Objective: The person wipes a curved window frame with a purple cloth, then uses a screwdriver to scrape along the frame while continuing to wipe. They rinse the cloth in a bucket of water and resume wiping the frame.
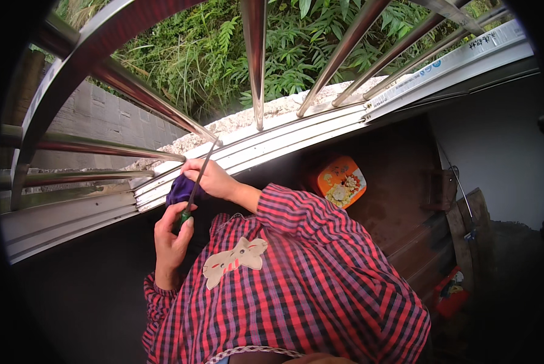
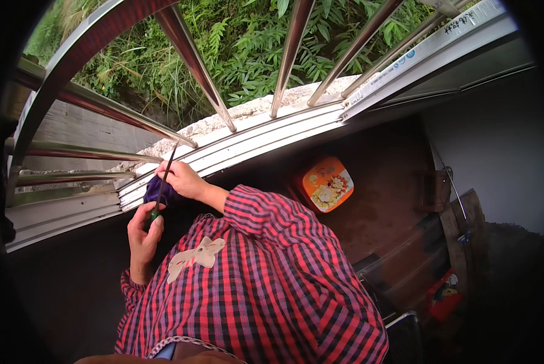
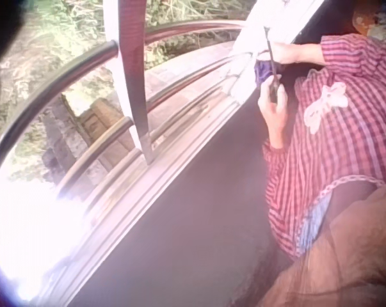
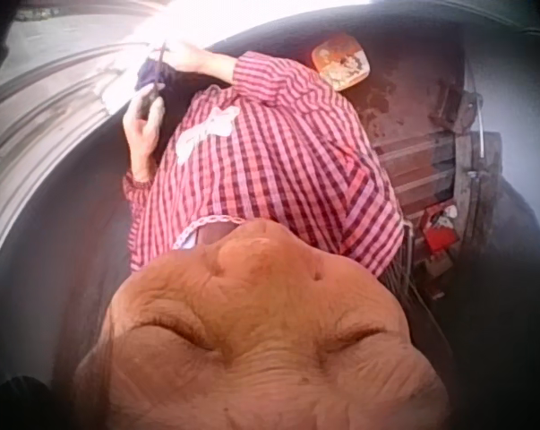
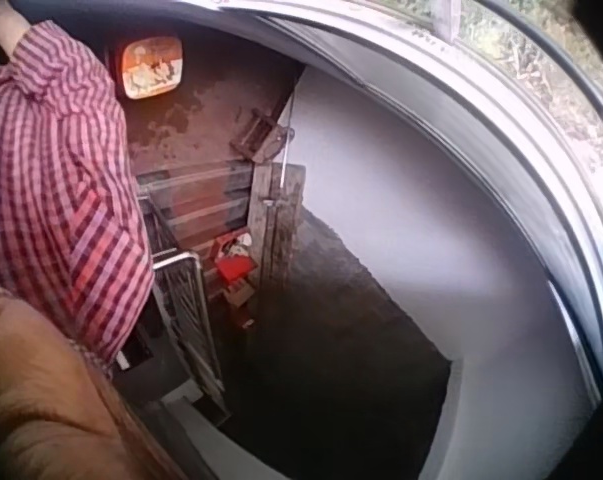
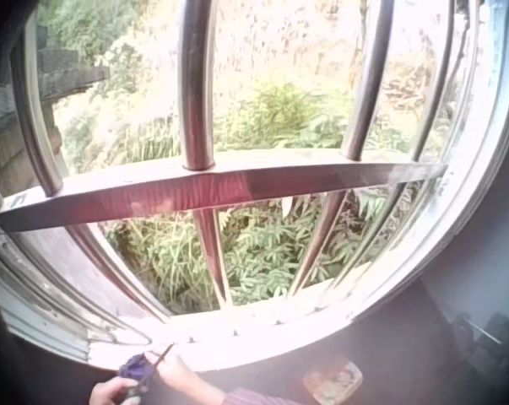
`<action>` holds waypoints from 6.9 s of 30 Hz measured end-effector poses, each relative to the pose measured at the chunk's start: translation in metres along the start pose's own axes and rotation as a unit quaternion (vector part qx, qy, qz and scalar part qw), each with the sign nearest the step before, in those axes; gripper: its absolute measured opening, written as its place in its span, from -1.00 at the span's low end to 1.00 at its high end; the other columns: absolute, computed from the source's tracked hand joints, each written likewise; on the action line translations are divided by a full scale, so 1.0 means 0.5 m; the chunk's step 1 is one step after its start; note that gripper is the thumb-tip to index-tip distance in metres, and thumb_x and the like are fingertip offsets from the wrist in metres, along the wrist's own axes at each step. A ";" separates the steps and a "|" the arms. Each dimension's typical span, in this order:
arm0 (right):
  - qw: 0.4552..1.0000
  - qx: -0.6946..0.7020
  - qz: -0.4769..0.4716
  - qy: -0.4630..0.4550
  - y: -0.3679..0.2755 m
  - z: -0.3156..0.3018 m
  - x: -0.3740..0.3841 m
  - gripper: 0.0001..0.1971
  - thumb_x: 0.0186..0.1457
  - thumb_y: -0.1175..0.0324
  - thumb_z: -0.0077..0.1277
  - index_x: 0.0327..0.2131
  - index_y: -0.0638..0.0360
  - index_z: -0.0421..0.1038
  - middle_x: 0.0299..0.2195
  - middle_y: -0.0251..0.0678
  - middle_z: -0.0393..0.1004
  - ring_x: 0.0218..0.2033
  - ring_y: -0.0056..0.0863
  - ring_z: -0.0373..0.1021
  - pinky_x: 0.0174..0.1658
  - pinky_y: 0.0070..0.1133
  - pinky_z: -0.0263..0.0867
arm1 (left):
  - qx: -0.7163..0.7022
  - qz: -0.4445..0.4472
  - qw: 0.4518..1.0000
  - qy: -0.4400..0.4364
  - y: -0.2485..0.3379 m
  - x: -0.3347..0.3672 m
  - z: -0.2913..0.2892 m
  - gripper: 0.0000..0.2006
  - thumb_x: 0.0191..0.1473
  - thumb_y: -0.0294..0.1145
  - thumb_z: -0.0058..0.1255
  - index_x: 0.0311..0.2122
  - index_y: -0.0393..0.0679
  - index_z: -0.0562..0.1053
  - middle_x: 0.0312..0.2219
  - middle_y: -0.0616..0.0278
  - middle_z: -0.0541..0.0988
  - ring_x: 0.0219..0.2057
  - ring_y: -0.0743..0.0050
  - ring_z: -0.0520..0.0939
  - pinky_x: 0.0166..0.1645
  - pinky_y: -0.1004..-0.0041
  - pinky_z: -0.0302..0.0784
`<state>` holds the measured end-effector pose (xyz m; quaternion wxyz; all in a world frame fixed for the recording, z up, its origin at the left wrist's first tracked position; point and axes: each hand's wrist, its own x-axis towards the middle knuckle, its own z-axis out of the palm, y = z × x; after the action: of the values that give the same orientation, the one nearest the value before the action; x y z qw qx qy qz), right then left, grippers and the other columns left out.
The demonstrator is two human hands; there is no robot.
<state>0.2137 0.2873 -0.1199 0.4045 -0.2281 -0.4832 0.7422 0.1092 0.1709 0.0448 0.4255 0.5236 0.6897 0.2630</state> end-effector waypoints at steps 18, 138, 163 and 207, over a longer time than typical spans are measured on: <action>0.564 -0.768 0.086 0.291 -0.191 -0.516 -0.251 -0.92 0.08 0.48 0.01 -0.30 0.12 0.40 -0.38 -0.26 0.49 -0.20 -0.24 0.43 -0.20 -0.38 0.49 | -0.026 0.046 0.995 -0.084 0.021 0.046 0.038 -0.75 0.14 -0.61 0.05 -0.05 -0.32 0.52 -0.37 0.33 0.56 -0.43 0.71 0.44 -0.27 0.62 0.38; 0.816 -0.514 -0.037 -0.262 0.053 -0.213 -0.166 -0.76 0.44 0.36 -0.21 -0.27 0.27 0.40 -0.46 -0.21 0.45 -0.45 -0.42 0.39 -0.27 -0.54 0.36 | -0.399 -0.511 0.626 0.432 -0.901 -0.428 0.916 -0.69 0.26 -0.25 -0.07 -0.49 -0.17 0.48 -0.73 0.27 0.43 -0.74 0.39 0.44 -0.61 0.24 0.31; 0.916 0.236 0.322 -0.049 0.089 -0.141 -0.145 -0.62 0.43 0.21 -0.16 0.13 0.28 0.35 -0.02 -0.16 0.54 0.01 -0.34 0.49 0.14 -0.36 0.42 | -0.225 0.116 0.929 0.271 -0.460 -0.003 0.369 -0.38 0.20 -0.08 0.18 0.22 -0.31 0.37 0.19 0.07 0.42 0.19 0.28 0.45 0.34 0.30 0.26; 0.569 -0.344 0.155 -0.731 0.457 -0.190 -0.837 -0.70 0.15 0.40 0.04 -0.03 0.10 0.37 -0.48 0.10 0.52 -0.47 0.15 0.51 -0.37 -0.07 0.43 | -0.484 -0.413 0.232 0.736 -0.368 -0.476 1.142 -0.81 0.41 -0.33 -0.20 -0.13 -0.19 0.42 -0.32 0.36 0.49 -0.33 0.63 0.44 -0.22 0.50 0.41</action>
<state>0.4345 -0.0527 -0.3885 -0.3165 0.1987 -0.7904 0.4853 0.5312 -0.1592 -0.3151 -0.0464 -0.5628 0.5617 0.6047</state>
